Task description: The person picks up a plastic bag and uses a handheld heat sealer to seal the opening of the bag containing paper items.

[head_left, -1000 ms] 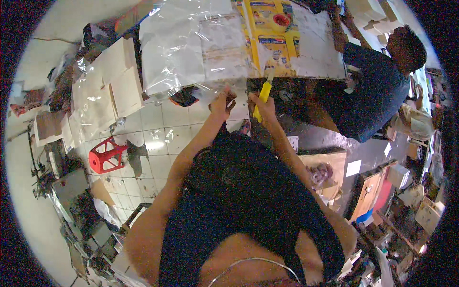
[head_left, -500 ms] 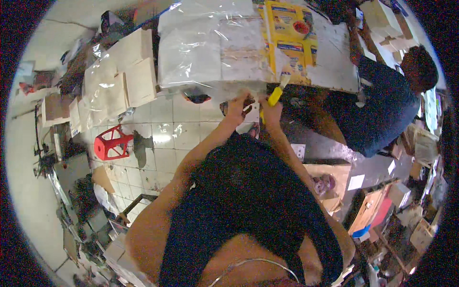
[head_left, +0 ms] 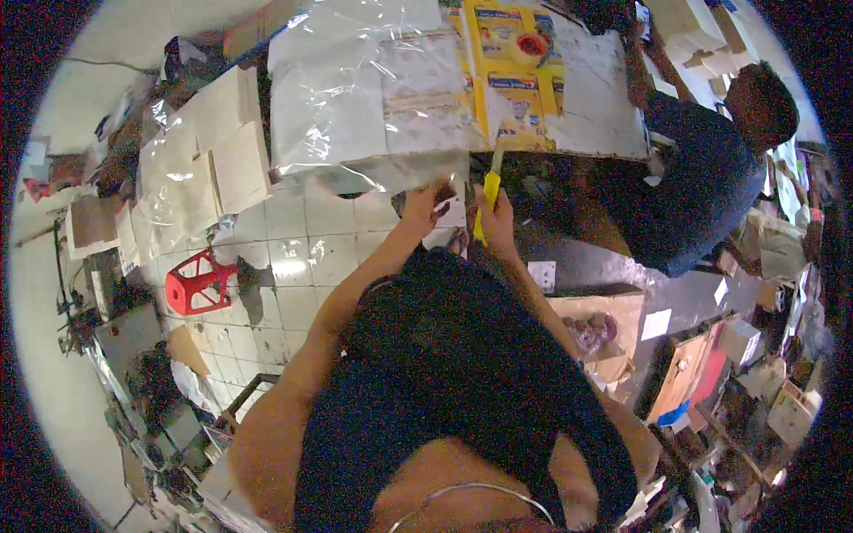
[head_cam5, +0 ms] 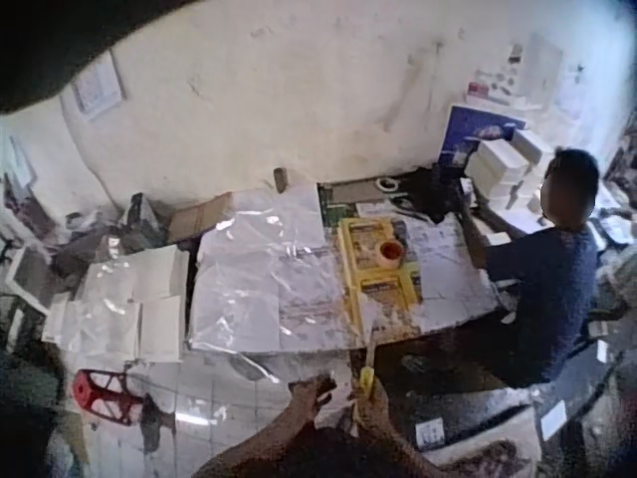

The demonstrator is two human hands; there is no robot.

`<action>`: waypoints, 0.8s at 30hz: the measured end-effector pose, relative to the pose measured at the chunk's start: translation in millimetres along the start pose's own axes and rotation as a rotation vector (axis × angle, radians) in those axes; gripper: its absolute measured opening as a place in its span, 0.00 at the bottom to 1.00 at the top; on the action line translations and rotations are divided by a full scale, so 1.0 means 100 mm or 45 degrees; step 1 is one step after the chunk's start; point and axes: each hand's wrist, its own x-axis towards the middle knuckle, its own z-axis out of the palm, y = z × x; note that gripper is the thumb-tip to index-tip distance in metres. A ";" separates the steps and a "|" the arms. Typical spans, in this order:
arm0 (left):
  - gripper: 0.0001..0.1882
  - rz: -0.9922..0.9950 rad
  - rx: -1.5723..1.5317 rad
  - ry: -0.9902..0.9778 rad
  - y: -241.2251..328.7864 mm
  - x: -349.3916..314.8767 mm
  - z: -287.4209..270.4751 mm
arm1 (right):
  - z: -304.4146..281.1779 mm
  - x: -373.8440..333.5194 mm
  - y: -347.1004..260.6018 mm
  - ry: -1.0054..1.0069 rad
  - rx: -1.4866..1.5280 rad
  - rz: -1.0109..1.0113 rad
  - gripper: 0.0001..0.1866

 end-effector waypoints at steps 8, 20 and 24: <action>0.13 0.071 0.061 -0.081 -0.13 0.16 -0.16 | -0.40 -0.37 0.02 -0.546 -0.467 -0.026 0.17; 0.07 0.582 0.815 -0.148 -0.48 0.60 -0.58 | -0.24 -0.13 0.45 -0.590 -0.490 0.342 0.15; 0.11 0.160 0.222 -0.191 -0.32 0.38 -0.32 | -0.16 -0.01 0.65 -0.489 -0.322 0.197 0.19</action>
